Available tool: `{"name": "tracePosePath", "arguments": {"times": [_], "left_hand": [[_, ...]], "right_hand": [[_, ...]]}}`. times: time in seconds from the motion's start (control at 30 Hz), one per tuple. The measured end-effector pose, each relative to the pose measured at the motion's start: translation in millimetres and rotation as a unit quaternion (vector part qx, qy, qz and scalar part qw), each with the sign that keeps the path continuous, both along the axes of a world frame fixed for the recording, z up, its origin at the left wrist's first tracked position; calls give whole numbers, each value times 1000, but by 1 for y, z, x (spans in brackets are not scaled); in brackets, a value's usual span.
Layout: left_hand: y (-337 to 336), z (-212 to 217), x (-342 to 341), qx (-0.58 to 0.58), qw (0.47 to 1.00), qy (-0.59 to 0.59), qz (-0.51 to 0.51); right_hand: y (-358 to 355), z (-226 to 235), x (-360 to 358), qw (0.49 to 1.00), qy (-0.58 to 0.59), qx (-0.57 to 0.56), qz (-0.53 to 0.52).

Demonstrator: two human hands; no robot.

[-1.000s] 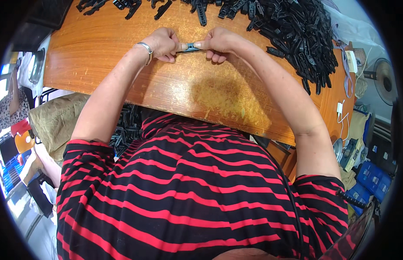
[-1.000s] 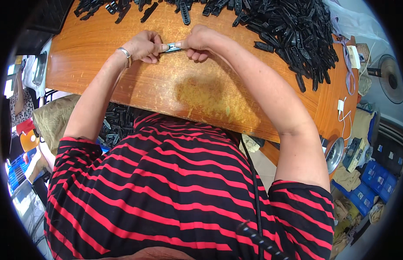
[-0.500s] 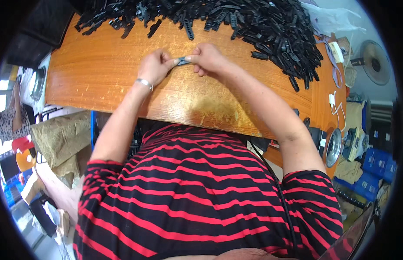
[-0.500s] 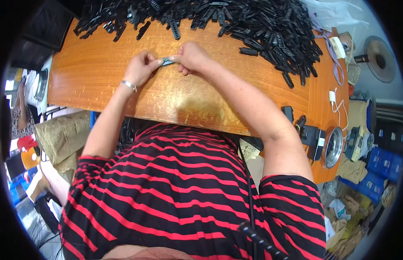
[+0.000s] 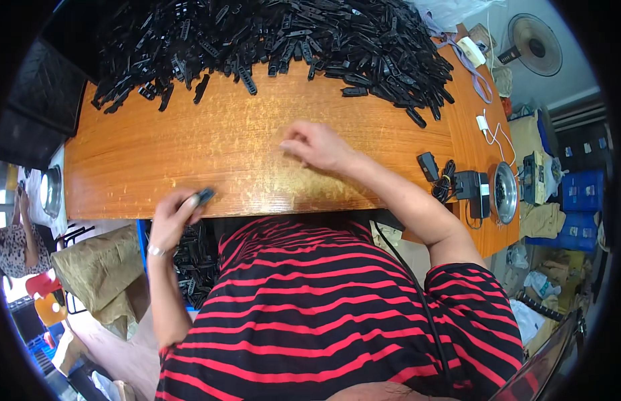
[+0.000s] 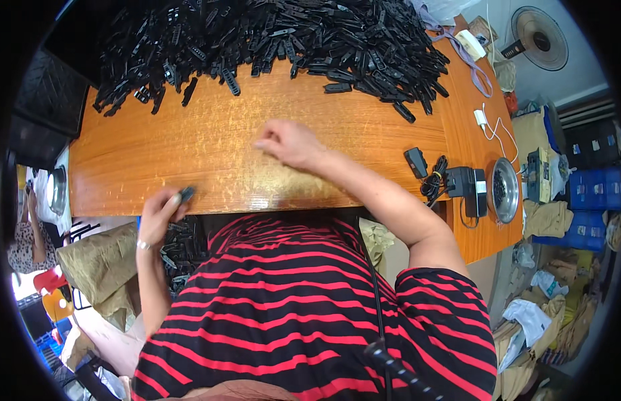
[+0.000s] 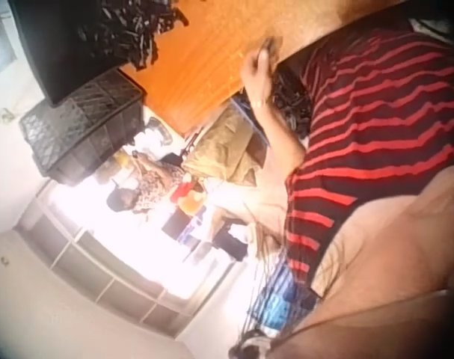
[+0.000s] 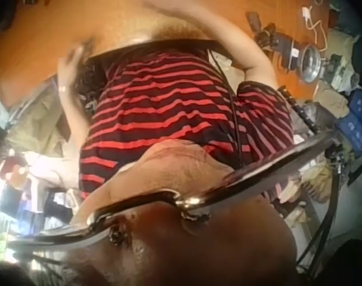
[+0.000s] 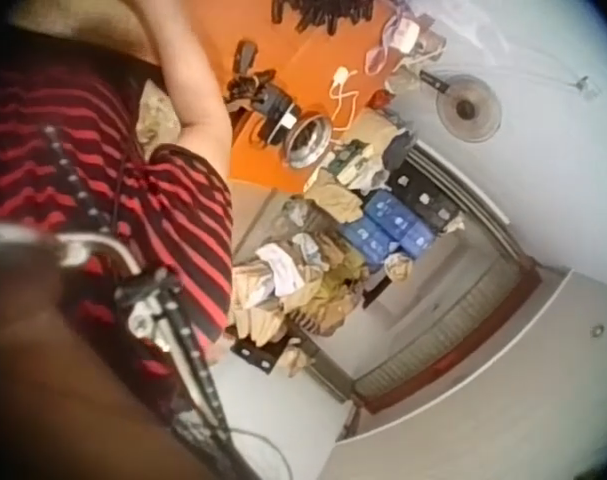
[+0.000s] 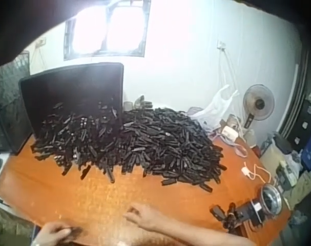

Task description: Assembling small black plastic components by hand on a workbench.

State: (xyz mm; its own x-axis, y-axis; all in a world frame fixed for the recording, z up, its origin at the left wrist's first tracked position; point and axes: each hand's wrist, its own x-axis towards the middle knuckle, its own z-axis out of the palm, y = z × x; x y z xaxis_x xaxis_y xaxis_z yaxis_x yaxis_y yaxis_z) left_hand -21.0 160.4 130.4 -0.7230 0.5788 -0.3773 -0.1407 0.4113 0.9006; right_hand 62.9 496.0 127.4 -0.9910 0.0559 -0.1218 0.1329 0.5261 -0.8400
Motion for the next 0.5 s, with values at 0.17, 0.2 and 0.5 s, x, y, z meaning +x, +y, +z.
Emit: {"name": "tracePosePath", "arguments": {"times": [0.17, 0.2, 0.5], "left_hand": [[-119, -18, 16, -109, 985, 59, 117], [-125, -21, 18, -110, 985, 58, 120], [-22, 5, -43, -110, 944, 260, 170]], "right_hand": [[64, -20, -21, 983, 77, 131, -100], [69, -16, -29, 973, 96, 175, -119], [101, -14, -92, 880, 226, 413, -67]]}}
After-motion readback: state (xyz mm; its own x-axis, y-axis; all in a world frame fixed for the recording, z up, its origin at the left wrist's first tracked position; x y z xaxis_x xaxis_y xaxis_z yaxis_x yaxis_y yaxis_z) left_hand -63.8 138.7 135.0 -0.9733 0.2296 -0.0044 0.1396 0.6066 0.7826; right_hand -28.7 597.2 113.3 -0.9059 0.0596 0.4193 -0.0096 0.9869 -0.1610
